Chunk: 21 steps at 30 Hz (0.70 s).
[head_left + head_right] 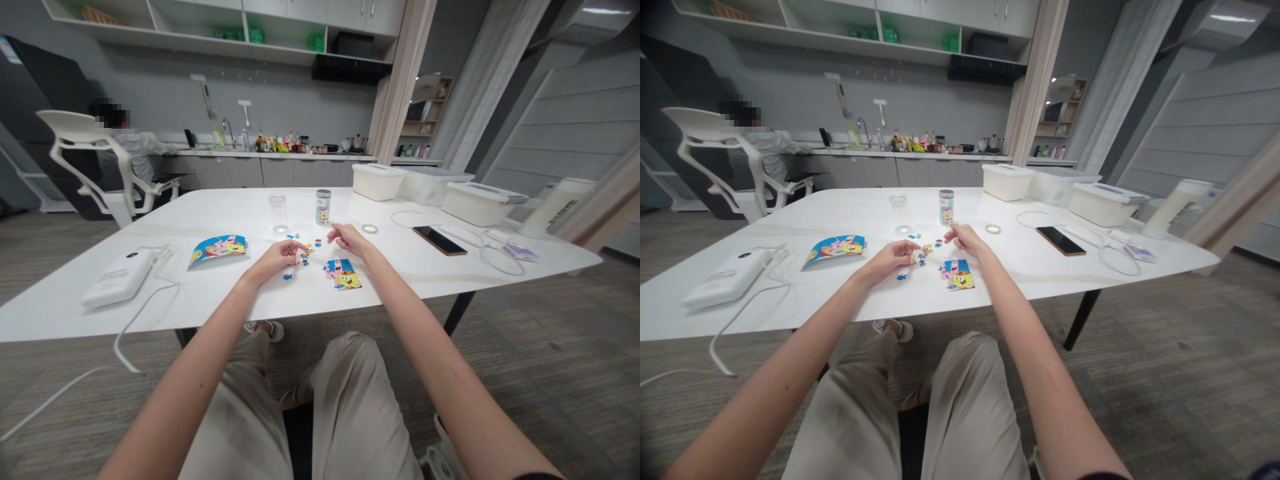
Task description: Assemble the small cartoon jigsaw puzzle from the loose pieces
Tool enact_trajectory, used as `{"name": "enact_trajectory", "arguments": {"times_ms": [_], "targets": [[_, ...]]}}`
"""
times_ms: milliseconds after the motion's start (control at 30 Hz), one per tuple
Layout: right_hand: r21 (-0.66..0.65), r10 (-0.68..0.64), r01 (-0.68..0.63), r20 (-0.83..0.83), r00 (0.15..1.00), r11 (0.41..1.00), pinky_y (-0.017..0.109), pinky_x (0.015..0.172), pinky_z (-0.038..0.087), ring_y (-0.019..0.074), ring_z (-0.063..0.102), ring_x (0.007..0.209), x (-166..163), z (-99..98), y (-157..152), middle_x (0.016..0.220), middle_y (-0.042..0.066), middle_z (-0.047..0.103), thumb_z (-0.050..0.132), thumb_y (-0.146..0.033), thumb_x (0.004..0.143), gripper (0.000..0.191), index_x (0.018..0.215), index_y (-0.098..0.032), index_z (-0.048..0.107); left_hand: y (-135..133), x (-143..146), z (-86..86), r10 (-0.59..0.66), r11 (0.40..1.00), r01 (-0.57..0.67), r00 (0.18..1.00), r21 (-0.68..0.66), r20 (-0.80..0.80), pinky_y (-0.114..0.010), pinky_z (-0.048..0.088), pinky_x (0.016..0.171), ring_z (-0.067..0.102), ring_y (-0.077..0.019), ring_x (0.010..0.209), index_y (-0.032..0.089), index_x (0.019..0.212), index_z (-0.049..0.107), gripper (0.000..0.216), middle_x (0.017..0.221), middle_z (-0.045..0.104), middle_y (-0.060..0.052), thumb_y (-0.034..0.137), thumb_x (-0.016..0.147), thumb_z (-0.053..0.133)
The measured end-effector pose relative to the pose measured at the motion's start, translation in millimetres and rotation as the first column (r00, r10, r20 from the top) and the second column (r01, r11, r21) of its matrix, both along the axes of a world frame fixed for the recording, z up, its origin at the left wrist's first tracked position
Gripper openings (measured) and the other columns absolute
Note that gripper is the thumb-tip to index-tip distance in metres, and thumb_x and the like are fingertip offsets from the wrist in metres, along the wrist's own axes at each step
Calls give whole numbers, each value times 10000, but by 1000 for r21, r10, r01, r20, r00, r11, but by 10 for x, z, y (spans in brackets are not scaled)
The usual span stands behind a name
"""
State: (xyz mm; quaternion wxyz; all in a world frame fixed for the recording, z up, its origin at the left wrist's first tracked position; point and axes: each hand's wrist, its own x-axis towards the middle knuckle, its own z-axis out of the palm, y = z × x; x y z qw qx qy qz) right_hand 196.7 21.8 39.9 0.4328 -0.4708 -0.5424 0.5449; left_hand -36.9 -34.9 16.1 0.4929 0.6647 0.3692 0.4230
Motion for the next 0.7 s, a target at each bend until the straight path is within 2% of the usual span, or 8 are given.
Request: {"name": "enact_trajectory", "arguments": {"times_ms": [67, 100, 200, 267, 367, 433, 567, 700], "targets": [[-28, 44, -43, 38, 998, 999, 189, 334, 201, 44, 234, 292, 0, 7, -11, 392, -28, 480, 412, -248, 940, 388, 642, -124, 629, -8, -4, 10, 12, 1000, -12, 1000, 2, -19, -235, 429, 641, 526, -104, 689, 165, 964, 670, 404, 736, 517, 37, 183, 562, 706], [-37, 70, -68, 47, 996, 997, 183, 328, 199, 44, 212, 289, -2, 9, -19, 371, -39, 447, 405, -237, 940, 390, 638, -125, 624, -11, -4, 15, 23, 1000, -23, 999, 6, -29, -234, 424, 634, 526, -105, 689, 167, 959, 675, 404, 733, 522, 37, 184, 557, 708], [-42, 153, -151, 45, 987, 988, 151, 399, 350, 56, 411, 367, -15, 9, -47, 451, 23, 570, 442, -178, 889, 345, 576, -142, 582, -16, -1, 26, 47, 999, -47, 997, 4, -63, -236, 400, 608, 515, -107, 662, 165, 897, 683, 344, 711, 556, 32, 204, 556, 709], [-15, 174, -174, 72, 982, 985, 153, 424, 385, 63, 451, 393, -22, 3, -62, 482, 46, 612, 471, -150, 840, 332, 514, -163, 528, -16, 3, 30, 46, 999, -47, 996, -12, -76, -243, 391, 597, 516, -111, 642, 162, 823, 671, 272, 684, 579, 24, 228, 562, 714], [24, 133, -138, 135, 982, 990, 175, 325, 249, 49, 265, 296, -17, 2, -74, 365, 10, 514, 448, -130, 803, 372, 437, -191, 431, -15, 10, 29, 40, 999, -42, 997, -30, -64, -249, 390, 598, 522, -113, 617, 171, 755, 636, 234, 642, 586, 30, 237, 551, 729], [34, 121, -127, 136, 983, 991, 186, 306, 188, 47, 200, 285, -10, 15, -81, 348, 2, 493, 431, -132, 800, 377, 429, -196, 406, -15, 14, 28, 37, 999, -39, 998, -35, -60, -250, 388, 592, 525, -114, 602, 176, 754, 628, 232, 628, 589, 34, 232, 551, 726], [20, 154, -157, 111, 982, 987, 179, 316, 188, 41, 221, 308, -24, 52, -111, 431, 21, 570, 447, -150, 811, 337, 475, -181, 443, -21, 26, 36, 29, 999, -30, 999, -39, -42, -245, 389, 584, 528, -111, 606, 173, 767, 643, 213, 649, 607, 29, 185, 558, 683], [10, 165, -167, 116, 979, 986, 174, 327, 187, 48, 272, 321, -56, 41, -119, 402, 5, 536, 453, -154, 843, 305, 540, -169, 488, -10, 39, 39, -7, 999, 9, 999, -54, 37, -239, 392, 579, 529, -105, 618, 153, 750, 645, 240, 678, 610, 14, 90, 525, 587]]}}
